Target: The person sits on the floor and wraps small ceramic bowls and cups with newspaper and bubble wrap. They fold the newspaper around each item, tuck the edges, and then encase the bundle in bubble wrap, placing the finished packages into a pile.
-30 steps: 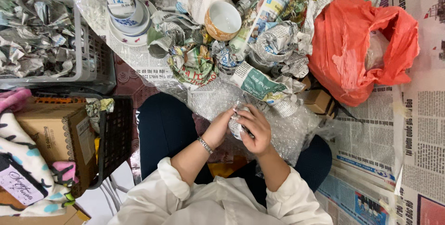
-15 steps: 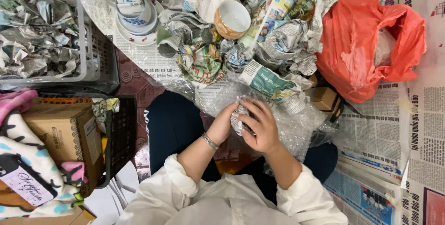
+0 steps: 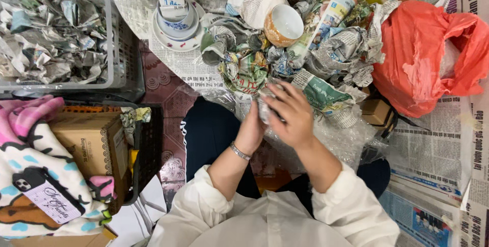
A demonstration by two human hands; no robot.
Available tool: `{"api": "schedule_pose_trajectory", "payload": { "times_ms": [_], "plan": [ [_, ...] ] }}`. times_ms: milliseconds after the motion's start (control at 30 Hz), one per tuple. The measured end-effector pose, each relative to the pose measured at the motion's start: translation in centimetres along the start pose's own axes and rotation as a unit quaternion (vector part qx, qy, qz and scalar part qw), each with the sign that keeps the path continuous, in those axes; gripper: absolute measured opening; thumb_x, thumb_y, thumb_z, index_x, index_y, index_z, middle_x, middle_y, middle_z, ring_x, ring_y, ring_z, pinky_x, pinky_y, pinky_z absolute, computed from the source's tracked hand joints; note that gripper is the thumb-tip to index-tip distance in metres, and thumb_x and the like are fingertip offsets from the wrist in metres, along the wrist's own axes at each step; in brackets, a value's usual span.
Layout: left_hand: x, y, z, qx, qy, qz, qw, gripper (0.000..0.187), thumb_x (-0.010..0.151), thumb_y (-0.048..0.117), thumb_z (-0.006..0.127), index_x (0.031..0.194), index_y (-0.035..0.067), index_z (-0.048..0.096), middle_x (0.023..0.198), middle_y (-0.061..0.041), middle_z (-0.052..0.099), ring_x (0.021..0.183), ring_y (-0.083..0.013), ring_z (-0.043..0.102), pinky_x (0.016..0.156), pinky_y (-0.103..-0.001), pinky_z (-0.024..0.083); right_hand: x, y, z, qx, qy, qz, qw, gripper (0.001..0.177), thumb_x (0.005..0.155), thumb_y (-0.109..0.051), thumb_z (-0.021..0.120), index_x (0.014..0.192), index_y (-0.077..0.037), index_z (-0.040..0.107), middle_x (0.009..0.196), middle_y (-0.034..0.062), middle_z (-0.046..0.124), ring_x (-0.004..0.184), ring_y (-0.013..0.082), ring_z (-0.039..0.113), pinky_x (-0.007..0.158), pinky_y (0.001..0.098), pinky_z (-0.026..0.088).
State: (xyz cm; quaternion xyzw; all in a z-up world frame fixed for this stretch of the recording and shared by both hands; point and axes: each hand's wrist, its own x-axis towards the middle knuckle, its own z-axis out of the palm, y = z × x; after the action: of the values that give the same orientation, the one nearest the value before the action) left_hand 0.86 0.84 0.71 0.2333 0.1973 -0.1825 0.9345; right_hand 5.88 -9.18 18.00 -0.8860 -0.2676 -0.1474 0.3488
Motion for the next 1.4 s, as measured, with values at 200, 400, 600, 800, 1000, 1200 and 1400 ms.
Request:
{"api": "schedule_pose_trajectory", "payload": {
  "times_ms": [200, 400, 600, 800, 1000, 1200, 1400],
  "plan": [
    [-2.1, 5.6, 3.1, -0.124, -0.048, 0.051, 0.99, 0.057, 0.11, 0.05, 0.03, 0.144, 0.009, 0.052, 0.14, -0.013, 0.059, 0.129, -0.0274, 0.057, 0.11, -0.045, 0.047, 3.0, -2.4, 1.2, -0.04, -0.078, -0.117, 0.989, 0.051, 0.084, -0.037, 0.081, 0.124, -0.006, 0.074, 0.138, 0.0175, 0.063, 0.131, 0.0431, 0.055, 0.103, 0.0544, 0.045],
    [-3.6, 8.9, 4.9, -0.194, -0.025, 0.064, 0.979, 0.065, 0.106, 0.059, 0.024, 0.148, 0.015, 0.047, 0.146, -0.013, 0.055, 0.134, -0.0287, 0.055, 0.114, -0.046, 0.043, 6.9, -3.0, 0.2, -0.047, -0.214, -0.203, 0.954, 0.057, 0.089, -0.041, 0.079, 0.134, -0.009, 0.066, 0.147, 0.0114, 0.058, 0.134, 0.0375, 0.049, 0.107, 0.0525, 0.044],
    [-1.9, 8.0, 5.8, -0.18, -0.082, 0.1, 0.975, 0.072, 0.11, 0.064, 0.026, 0.16, 0.014, 0.038, 0.143, -0.014, 0.059, 0.124, -0.0305, 0.063, 0.098, -0.048, 0.05, 11.4, -0.3, 2.9, -0.108, -0.191, -0.222, 0.95, 0.066, 0.088, -0.045, 0.079, 0.138, -0.006, 0.064, 0.143, 0.0179, 0.054, 0.123, 0.0396, 0.05, 0.096, 0.0533, 0.042],
    [-1.3, 8.2, 4.2, -0.092, -0.071, 0.109, 0.987, 0.087, 0.098, 0.066, 0.038, 0.148, -0.006, 0.046, 0.124, -0.024, 0.068, 0.103, -0.0348, 0.071, 0.093, -0.045, 0.056, 16.5, 7.1, 8.6, -0.131, -0.114, -0.071, 0.982, 0.058, 0.102, -0.037, 0.073, 0.154, -0.014, 0.057, 0.157, 0.0138, 0.051, 0.137, 0.0399, 0.048, 0.114, 0.0526, 0.043],
    [-0.8, 8.4, 4.3, -0.14, -0.011, 0.114, 0.983, 0.074, 0.103, 0.057, 0.037, 0.141, -0.004, 0.052, 0.111, -0.02, 0.069, 0.096, -0.0326, 0.07, 0.087, -0.042, 0.055, 20.3, 10.9, 16.8, -0.207, -0.167, 0.008, 0.964, 0.059, 0.1, -0.045, 0.067, 0.149, -0.014, 0.055, 0.152, 0.0177, 0.047, 0.129, 0.0487, 0.042, 0.104, 0.0605, 0.036],
    [-0.9, 8.5, 4.6, -0.144, 0.011, 0.111, 0.983, 0.069, 0.102, 0.055, 0.033, 0.134, -0.003, 0.056, 0.103, -0.014, 0.069, 0.091, -0.0238, 0.064, 0.085, -0.039, 0.053, 19.6, 12.1, 19.3, -0.265, -0.225, -0.024, 0.937, 0.065, 0.1, -0.044, 0.064, 0.155, -0.013, 0.048, 0.162, 0.0124, 0.04, 0.14, 0.0464, 0.034, 0.11, 0.0625, 0.032],
    [-0.7, 8.6, 5.2, -0.12, 0.05, 0.107, 0.986, 0.067, 0.102, 0.055, 0.033, 0.129, 0.0, 0.059, 0.097, -0.008, 0.065, 0.091, -0.0203, 0.06, 0.083, -0.035, 0.049, 19.0, 12.0, 19.6, -0.255, -0.254, -0.012, 0.933, 0.066, 0.095, -0.043, 0.064, 0.154, -0.019, 0.047, 0.163, 0.0081, 0.034, 0.148, 0.039, 0.021, 0.11, 0.0666, 0.02]
  ]
}}
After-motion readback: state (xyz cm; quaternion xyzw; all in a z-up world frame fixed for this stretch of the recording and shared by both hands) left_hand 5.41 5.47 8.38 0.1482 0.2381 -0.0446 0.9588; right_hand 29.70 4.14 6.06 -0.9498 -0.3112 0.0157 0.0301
